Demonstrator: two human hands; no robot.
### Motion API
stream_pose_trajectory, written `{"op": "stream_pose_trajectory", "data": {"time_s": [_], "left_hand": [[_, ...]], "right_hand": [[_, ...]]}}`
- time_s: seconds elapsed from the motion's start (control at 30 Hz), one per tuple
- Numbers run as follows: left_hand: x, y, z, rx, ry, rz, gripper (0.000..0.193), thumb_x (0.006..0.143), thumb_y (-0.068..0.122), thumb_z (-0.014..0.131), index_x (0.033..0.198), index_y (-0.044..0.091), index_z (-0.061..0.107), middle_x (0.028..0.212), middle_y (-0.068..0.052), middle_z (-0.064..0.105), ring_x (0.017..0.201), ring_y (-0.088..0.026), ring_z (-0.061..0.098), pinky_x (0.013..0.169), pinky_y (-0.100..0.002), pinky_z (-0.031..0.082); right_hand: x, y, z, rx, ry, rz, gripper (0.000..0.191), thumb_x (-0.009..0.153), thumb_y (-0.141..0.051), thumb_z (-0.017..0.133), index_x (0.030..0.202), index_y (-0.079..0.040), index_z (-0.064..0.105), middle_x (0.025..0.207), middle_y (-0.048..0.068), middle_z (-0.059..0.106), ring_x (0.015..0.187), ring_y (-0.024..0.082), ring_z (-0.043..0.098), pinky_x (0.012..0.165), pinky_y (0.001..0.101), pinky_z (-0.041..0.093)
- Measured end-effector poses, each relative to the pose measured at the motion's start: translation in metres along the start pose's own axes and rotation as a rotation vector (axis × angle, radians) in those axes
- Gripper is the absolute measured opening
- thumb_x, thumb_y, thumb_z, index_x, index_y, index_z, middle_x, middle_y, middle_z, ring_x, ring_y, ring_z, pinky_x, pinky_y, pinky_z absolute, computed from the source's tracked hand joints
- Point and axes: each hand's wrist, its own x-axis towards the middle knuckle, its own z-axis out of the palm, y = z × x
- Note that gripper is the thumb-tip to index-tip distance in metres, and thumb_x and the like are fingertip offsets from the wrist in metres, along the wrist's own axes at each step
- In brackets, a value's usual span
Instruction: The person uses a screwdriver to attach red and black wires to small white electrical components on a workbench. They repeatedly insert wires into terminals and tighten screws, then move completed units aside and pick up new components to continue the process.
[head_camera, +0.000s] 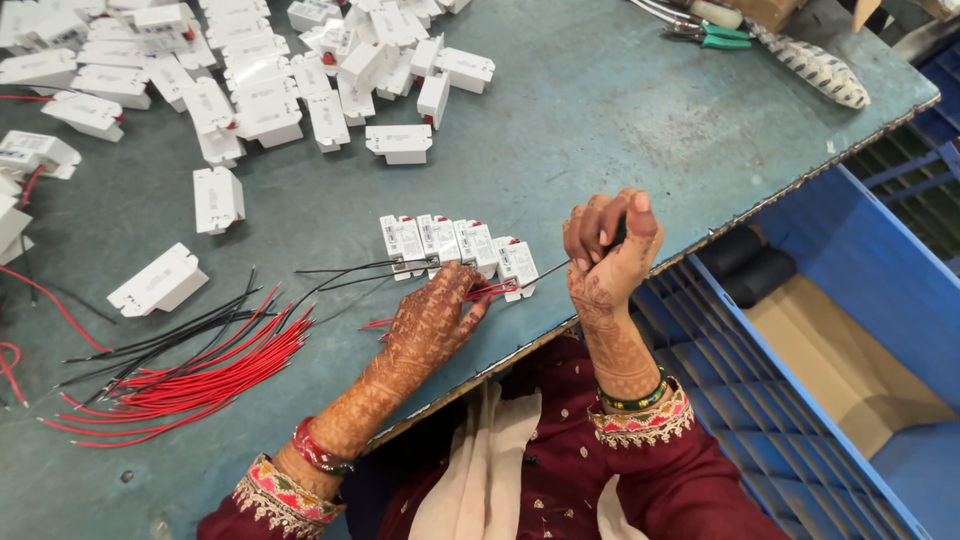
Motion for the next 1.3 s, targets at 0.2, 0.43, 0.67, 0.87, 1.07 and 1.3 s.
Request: {"op": "stream_pose_trajectory", "data": {"time_s": [0.2,0.43,0.67,0.87,1.07,1.3], "left_hand": [[0.001,-0.012,0.004,-0.019,-0.013,-0.022,0.027,0.091,0.027,0.072,0.11,0.01,0.063,0.109,-0.01,0.064,0.093,-0.033,0.07,0.073,-0.046,0.057],[0.004,-0.01,-0.004,-0.09,0.033,-0.046,0.023,0.089,0.023,0.073,0.107,0.012,0.065,0.108,-0.007,0.066,0.092,-0.029,0.072,0.073,-0.043,0.058],[0.003,-0.011,-0.012,-0.024,0.078,-0.022,0.019,0.087,0.021,0.075,0.1,0.013,0.065,0.102,-0.004,0.066,0.087,-0.027,0.072,0.068,-0.041,0.058],[0.002,-0.014,-0.012,-0.03,0.068,-0.043,0.017,0.087,0.022,0.075,0.098,0.013,0.066,0.101,-0.005,0.066,0.086,-0.027,0.071,0.069,-0.042,0.058],[0.002,-0.016,-0.012,-0.039,0.056,-0.041,0.018,0.088,0.021,0.075,0.1,0.013,0.065,0.1,-0.004,0.066,0.087,-0.027,0.071,0.068,-0.042,0.057],[0.004,-0.017,-0.009,-0.063,0.072,-0.026,0.017,0.088,0.022,0.074,0.101,0.013,0.066,0.101,-0.004,0.066,0.088,-0.026,0.071,0.069,-0.041,0.058]], "right_hand": [[0.003,0.01,0.0,0.025,-0.04,0.003,0.051,0.112,-0.04,0.051,0.073,-0.009,0.035,0.057,0.001,0.029,0.045,0.01,0.023,0.042,0.0269,0.021],[0.006,0.012,-0.004,0.005,-0.055,-0.006,0.052,0.113,-0.04,0.05,0.074,-0.01,0.034,0.054,0.001,0.029,0.041,0.01,0.022,0.04,0.0257,0.021],[0.004,0.018,-0.001,-0.008,-0.048,0.012,0.052,0.112,-0.04,0.051,0.074,-0.01,0.034,0.054,0.002,0.029,0.042,0.009,0.023,0.04,0.026,0.02],[0.004,0.023,0.003,-0.025,-0.049,0.01,0.052,0.112,-0.04,0.051,0.074,-0.01,0.034,0.058,0.002,0.029,0.041,0.01,0.023,0.04,0.0263,0.021],[0.004,0.026,0.007,-0.046,-0.045,0.002,0.053,0.112,-0.04,0.053,0.073,-0.01,0.034,0.059,0.002,0.029,0.041,0.01,0.023,0.039,0.0259,0.02],[0.001,0.031,0.01,-0.108,-0.061,-0.006,0.054,0.112,-0.043,0.053,0.074,-0.009,0.033,0.056,0.002,0.028,0.043,0.008,0.021,0.04,0.0253,0.019]]}}
